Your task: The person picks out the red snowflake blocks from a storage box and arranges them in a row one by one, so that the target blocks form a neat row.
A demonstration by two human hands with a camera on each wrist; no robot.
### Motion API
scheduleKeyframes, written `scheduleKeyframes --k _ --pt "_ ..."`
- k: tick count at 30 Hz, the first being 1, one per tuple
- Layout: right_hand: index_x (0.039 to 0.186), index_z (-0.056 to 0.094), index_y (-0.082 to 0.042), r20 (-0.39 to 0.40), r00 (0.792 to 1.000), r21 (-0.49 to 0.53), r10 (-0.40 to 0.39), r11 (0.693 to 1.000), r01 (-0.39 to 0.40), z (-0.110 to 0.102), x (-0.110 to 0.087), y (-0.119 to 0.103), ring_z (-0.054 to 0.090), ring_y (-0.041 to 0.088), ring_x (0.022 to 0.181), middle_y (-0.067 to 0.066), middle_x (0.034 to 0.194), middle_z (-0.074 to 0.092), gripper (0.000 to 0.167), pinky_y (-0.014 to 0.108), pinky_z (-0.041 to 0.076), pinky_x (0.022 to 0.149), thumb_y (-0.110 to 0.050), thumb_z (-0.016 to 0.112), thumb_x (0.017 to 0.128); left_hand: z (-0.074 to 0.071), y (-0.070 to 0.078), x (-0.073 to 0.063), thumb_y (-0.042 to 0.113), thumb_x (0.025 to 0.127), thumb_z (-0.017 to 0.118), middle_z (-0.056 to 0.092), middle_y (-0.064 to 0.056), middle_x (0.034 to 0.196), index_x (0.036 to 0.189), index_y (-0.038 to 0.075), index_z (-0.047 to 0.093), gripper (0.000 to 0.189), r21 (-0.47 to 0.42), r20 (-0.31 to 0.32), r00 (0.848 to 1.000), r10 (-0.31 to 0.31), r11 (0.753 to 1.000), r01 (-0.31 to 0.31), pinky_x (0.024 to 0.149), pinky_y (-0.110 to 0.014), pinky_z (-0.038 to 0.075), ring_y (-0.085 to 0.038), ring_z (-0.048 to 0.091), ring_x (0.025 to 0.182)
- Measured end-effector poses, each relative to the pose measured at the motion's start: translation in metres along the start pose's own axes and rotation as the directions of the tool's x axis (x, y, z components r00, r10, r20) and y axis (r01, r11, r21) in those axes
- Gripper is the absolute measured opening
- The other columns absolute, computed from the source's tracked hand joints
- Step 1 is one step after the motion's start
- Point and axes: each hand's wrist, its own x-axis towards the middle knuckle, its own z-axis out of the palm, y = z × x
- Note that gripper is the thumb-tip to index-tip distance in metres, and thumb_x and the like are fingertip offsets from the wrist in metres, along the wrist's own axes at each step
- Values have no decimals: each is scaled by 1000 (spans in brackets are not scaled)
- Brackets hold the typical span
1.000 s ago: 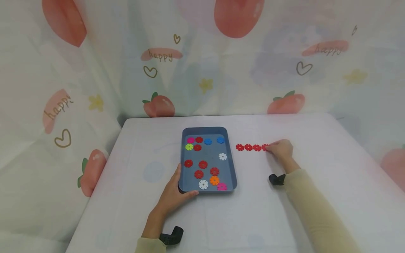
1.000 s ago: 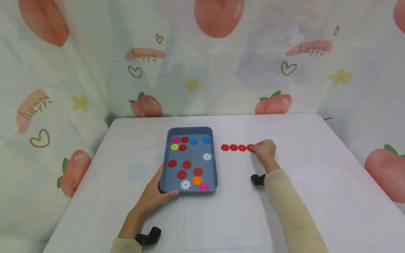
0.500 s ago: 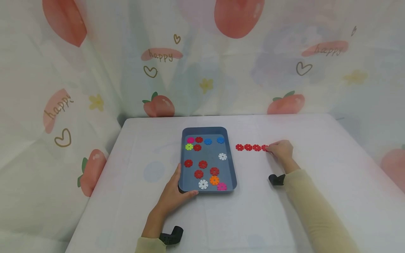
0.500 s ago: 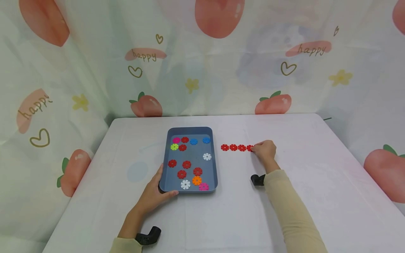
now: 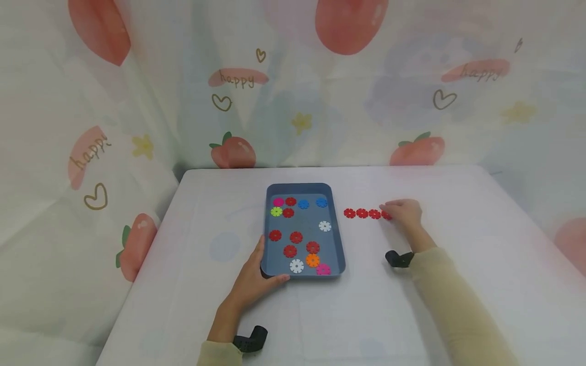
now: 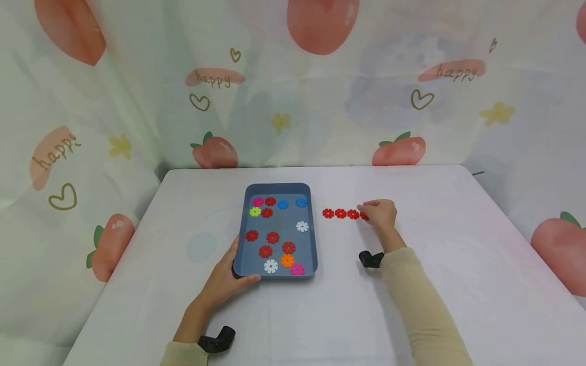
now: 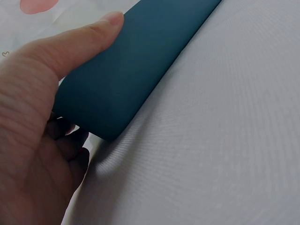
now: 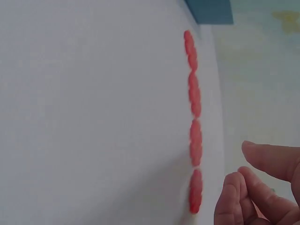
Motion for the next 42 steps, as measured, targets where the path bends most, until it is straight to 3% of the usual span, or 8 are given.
scheduleKeyframes --k 3,6,10,12,16,21,34,42 --pt "120 59 1 -15 999 2 -43 999 43 13 13 -7 47 35 110 22 122 53 52 37 49 81 -38 62 86 -1 -1 0 51 70 74 16 0 152 149 17 9 107 5 3 1000 -2 1000 2 102 -49 29 -22 18 136" --pt "113 64 -7 -56 993 19 -105 994 107 36 46 7 52 29 101 14 116 56 57 27 51 65 -53 64 79 -1 -1 0 53 69 73 15 3 152 149 17 9 108 6 6 1000 -5 1000 5 103 -46 28 -18 17 136" --pt "107 68 -15 -80 979 34 -186 981 189 63 79 23 55 25 94 9 110 60 60 30 52 69 -62 65 71 -1 -2 1 52 70 73 14 5 151 149 17 9 108 -4 10 1000 0 1000 0 104 -45 28 -16 16 136" --pt "107 68 -14 -59 982 65 -179 981 183 68 68 10 56 26 95 10 111 60 56 29 52 64 -58 68 72 -1 -2 1 51 71 73 14 6 151 149 17 9 107 -6 13 1000 0 1000 0 103 -45 28 -15 16 136" --pt "110 66 -7 34 978 117 -206 973 201 64 6 -41 57 28 97 14 111 60 48 33 53 69 -43 70 79 0 -2 0 50 71 74 14 6 151 149 17 9 107 -5 15 1000 -11 1000 11 103 -45 28 -15 16 136" --pt "107 64 3 143 932 164 -333 937 310 67 -44 -80 57 29 93 18 107 61 39 42 49 84 -26 70 82 0 -1 0 49 70 74 14 5 151 149 17 9 107 -12 12 1000 -12 1000 12 103 -46 29 -17 16 136" --pt "104 65 7 324 828 191 -457 889 416 108 -58 -92 59 25 83 14 92 65 30 31 52 75 -13 70 82 -1 0 2 48 70 75 18 1 151 149 16 10 107 -26 11 1000 1 1000 -1 102 -47 30 -17 20 135" --pt "103 67 4 375 798 123 -471 879 461 120 -54 -89 58 20 81 7 87 66 34 30 51 70 -19 74 79 -1 -2 2 48 70 75 18 3 151 149 17 9 107 -26 10 1000 0 1000 0 103 -47 29 -17 20 135"
